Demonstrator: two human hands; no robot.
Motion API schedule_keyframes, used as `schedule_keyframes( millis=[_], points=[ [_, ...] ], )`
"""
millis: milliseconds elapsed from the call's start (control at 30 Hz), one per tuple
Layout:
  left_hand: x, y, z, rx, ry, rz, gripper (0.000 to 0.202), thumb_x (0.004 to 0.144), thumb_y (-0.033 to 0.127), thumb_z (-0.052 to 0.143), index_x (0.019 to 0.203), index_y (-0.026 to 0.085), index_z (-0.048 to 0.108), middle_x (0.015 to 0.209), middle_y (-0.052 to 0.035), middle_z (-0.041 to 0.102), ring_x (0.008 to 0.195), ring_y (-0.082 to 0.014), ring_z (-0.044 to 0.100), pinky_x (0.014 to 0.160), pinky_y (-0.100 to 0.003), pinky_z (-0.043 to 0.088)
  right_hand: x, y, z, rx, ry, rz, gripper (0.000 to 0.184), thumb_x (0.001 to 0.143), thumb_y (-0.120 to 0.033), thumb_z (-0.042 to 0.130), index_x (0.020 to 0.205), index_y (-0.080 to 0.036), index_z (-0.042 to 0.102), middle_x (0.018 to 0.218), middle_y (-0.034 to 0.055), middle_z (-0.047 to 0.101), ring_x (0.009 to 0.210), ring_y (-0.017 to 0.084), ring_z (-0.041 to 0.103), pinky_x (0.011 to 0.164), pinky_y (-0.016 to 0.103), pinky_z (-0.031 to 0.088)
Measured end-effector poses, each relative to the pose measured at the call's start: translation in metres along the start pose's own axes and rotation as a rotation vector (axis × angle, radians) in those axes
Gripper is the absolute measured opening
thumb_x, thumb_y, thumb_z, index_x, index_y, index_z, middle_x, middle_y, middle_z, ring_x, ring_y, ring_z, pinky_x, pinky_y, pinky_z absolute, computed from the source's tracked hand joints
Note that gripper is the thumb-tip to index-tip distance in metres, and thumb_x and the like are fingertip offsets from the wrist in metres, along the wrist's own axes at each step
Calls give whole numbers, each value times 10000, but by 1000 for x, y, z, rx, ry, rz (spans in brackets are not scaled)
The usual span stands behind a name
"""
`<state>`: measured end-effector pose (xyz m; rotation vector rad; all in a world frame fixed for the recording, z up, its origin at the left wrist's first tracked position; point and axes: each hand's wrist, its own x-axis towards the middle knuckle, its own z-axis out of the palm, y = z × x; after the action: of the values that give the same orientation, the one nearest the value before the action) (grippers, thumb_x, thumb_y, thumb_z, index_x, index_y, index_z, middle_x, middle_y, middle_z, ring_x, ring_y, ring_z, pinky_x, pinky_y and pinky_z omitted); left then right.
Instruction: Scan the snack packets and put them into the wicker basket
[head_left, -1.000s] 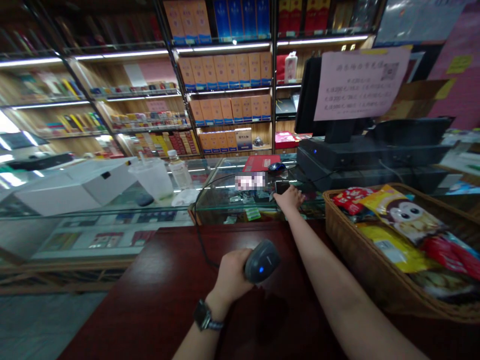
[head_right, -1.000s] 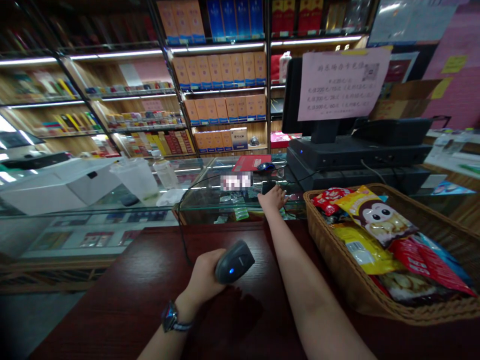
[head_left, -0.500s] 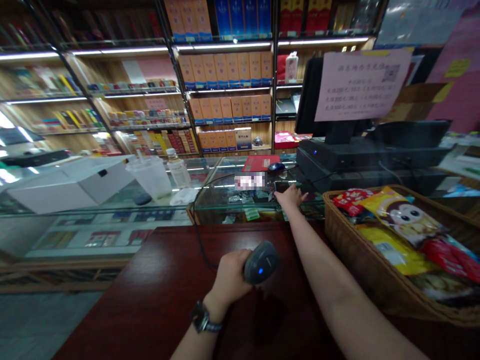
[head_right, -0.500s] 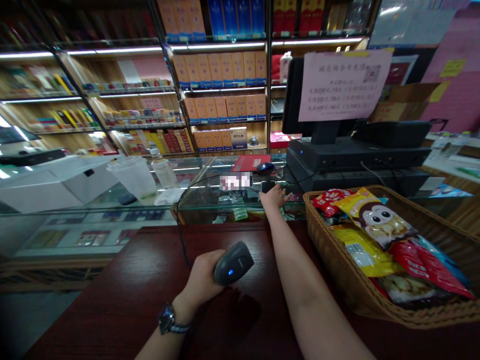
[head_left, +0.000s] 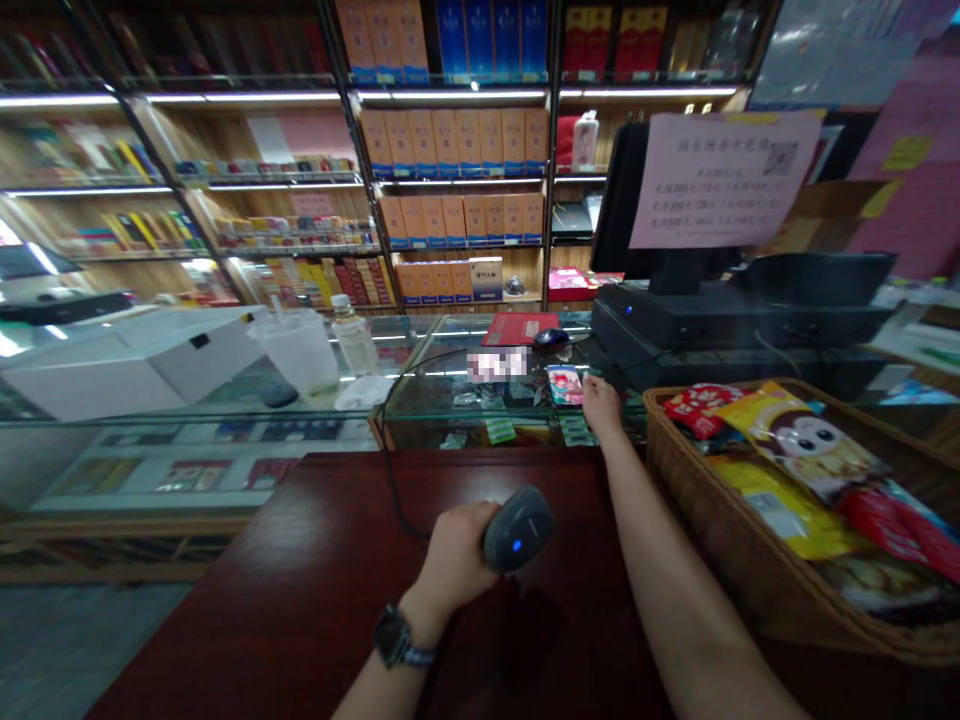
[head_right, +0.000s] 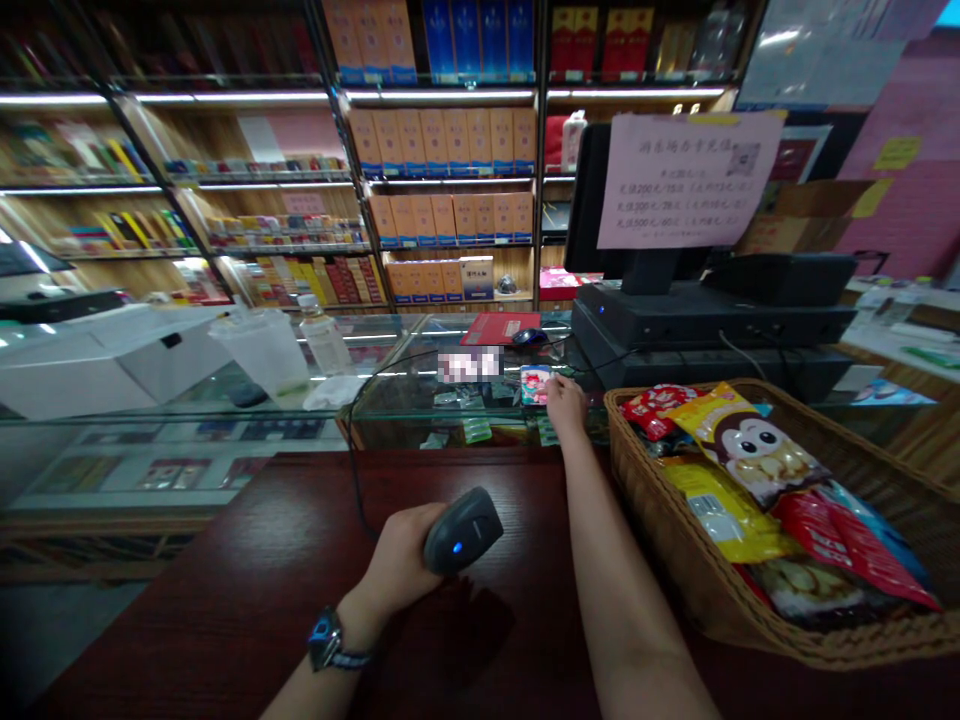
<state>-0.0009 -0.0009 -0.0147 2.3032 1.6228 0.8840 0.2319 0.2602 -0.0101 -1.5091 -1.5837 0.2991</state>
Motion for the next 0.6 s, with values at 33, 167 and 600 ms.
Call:
schedule_keyframes(
  millis=[33,167,600],
  points=[
    [0,0,0,4,-2,-1,48,698,177,632,736,202,617,709,-31,692,640,-192,651,611,-273,419,1,0,2,-11,3,6,557,989,-416,284,1124,-134,744,1295,172,646,1233,286,550,1073,417,388],
    [1,-2,-1,18,-1,-5,62,689,163,625,738,200,626,708,-32,696,642,-193,657,615,-273,426,2,-1,10,-32,-6,-26,467,966,-348,365,1277,-209,684,1501,143,474,1345,325,448,1132,508,294],
    [-1,-4,0,41,17,-3,69,685,184,642,693,208,578,666,-14,660,592,-171,616,576,-263,393,-3,17,-1,212,20,-120,727,990,-532,128,1097,-199,765,1436,121,524,1338,258,458,1147,431,307]
  ],
)
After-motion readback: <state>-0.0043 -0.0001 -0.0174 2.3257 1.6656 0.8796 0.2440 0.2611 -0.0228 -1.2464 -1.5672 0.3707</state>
